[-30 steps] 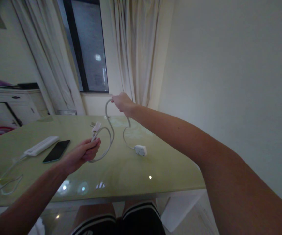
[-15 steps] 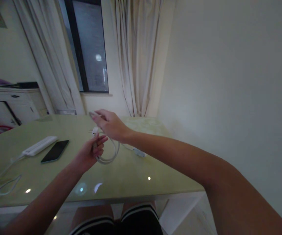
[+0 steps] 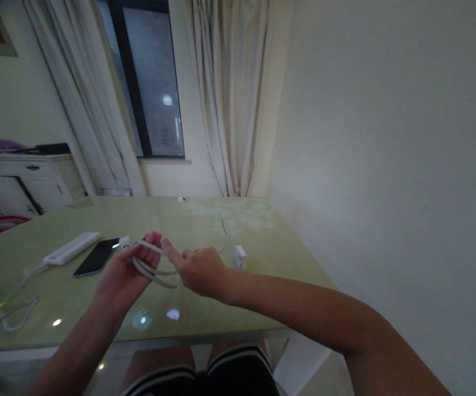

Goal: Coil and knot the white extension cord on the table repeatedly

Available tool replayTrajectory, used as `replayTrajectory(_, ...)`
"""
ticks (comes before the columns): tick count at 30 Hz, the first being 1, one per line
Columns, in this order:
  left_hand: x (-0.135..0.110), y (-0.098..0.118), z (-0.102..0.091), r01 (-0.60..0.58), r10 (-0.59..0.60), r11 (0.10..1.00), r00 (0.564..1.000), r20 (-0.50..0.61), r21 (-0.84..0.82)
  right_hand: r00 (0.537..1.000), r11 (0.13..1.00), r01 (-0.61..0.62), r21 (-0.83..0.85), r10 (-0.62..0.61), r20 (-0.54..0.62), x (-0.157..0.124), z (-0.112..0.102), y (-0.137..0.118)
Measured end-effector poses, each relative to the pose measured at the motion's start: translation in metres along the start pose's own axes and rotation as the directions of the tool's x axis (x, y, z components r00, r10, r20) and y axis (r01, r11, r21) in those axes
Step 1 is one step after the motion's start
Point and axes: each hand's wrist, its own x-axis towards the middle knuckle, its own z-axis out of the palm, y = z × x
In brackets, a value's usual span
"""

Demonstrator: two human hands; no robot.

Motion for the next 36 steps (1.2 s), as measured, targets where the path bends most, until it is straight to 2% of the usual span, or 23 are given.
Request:
replayTrajectory(3, -0.007, -0.001, -0.002, -0.065, 0.065, 0.998, 0.998, -0.021, -0.02, 0.999, 0.998, -0.054, 0.038, 0.055, -0.004, 0.0, 0.003, 0.0)
replayTrajectory(6, -0.012, -0.005, 0.002, -0.076, 0.077, 0.996, 0.997, 0.025, -0.04, 0.991, 0.989, -0.13, 0.077, 0.13, 0.0, 0.004, 0.002, 0.004)
replayTrajectory(9, -0.009, -0.009, 0.012, -0.086, 0.091, 0.993, 0.994, 0.056, -0.086, 0.991, 0.986, -0.133, 0.099, 0.133, 0.005, 0.006, 0.005, 0.004)
replayTrajectory(11, -0.004, -0.009, 0.019, -0.073, 0.087, 0.989, 0.99, 0.107, -0.132, 0.997, 0.991, -0.079, 0.11, 0.078, 0.009, 0.002, 0.011, 0.001)
replayTrajectory(13, 0.001, -0.002, 0.023, -0.024, 0.05, 0.993, 0.974, 0.221, -0.118, 0.999, 0.993, 0.033, 0.115, -0.036, 0.028, -0.008, 0.018, 0.002)
replayTrajectory(15, 0.003, 0.012, 0.022, 0.017, -0.016, 1.0, 0.94, 0.342, 0.0, 0.979, 0.978, 0.186, 0.09, -0.192, 0.07, -0.02, 0.023, 0.009)
replayTrajectory(17, 0.002, 0.031, 0.015, 0.021, -0.09, 0.985, 0.91, 0.405, 0.172, 0.945, 0.952, 0.304, 0.031, -0.305, 0.122, -0.033, 0.024, 0.024)
replayTrajectory(20, -0.004, 0.064, -0.003, 0.02, -0.173, 0.926, 0.91, 0.376, 0.376, 0.928, 0.943, 0.325, -0.071, -0.304, 0.218, -0.047, 0.017, 0.056)
replayTrajectory(23, -0.01, 0.097, -0.022, -0.019, -0.134, 0.882, 0.947, 0.291, 0.47, 0.937, 0.977, 0.166, -0.13, -0.116, 0.33, -0.058, 0.003, 0.095)
replayTrajectory(25, -0.011, 0.116, -0.032, -0.089, -0.049, 0.871, 0.962, 0.267, 0.482, 0.932, 0.993, -0.04, -0.113, 0.078, 0.355, -0.067, -0.009, 0.124)
replayTrajectory(27, -0.009, 0.132, -0.04, -0.156, 0.022, 0.866, 0.961, 0.277, 0.474, 0.907, 0.963, -0.264, 0.047, 0.232, 0.351, -0.077, -0.022, 0.152)
replayTrajectory(29, -0.004, 0.142, -0.045, -0.211, 0.068, 0.865, 0.948, 0.31, 0.456, 0.876, 0.848, -0.415, 0.328, 0.277, 0.394, -0.088, -0.035, 0.176)
replayTrajectory(31, 0.003, 0.147, -0.047, -0.247, 0.094, 0.858, 0.937, 0.335, 0.45, 0.827, 0.682, -0.52, 0.515, 0.249, 0.505, -0.097, -0.045, 0.194)
replayTrajectory(33, 0.012, 0.147, -0.047, -0.257, 0.101, 0.846, 0.937, 0.333, 0.467, 0.733, 0.573, -0.622, 0.534, 0.184, 0.655, -0.104, -0.052, 0.206)
replayTrajectory(35, 0.022, 0.145, -0.046, -0.228, 0.086, 0.835, 0.953, 0.29, 0.501, 0.627, 0.544, -0.693, 0.473, 0.133, 0.767, -0.108, -0.058, 0.215)
replayTrajectory(36, 0.028, 0.143, -0.045, -0.203, 0.07, 0.829, 0.962, 0.263, 0.521, 0.598, 0.55, -0.706, 0.445, 0.128, 0.791, -0.108, -0.061, 0.218)
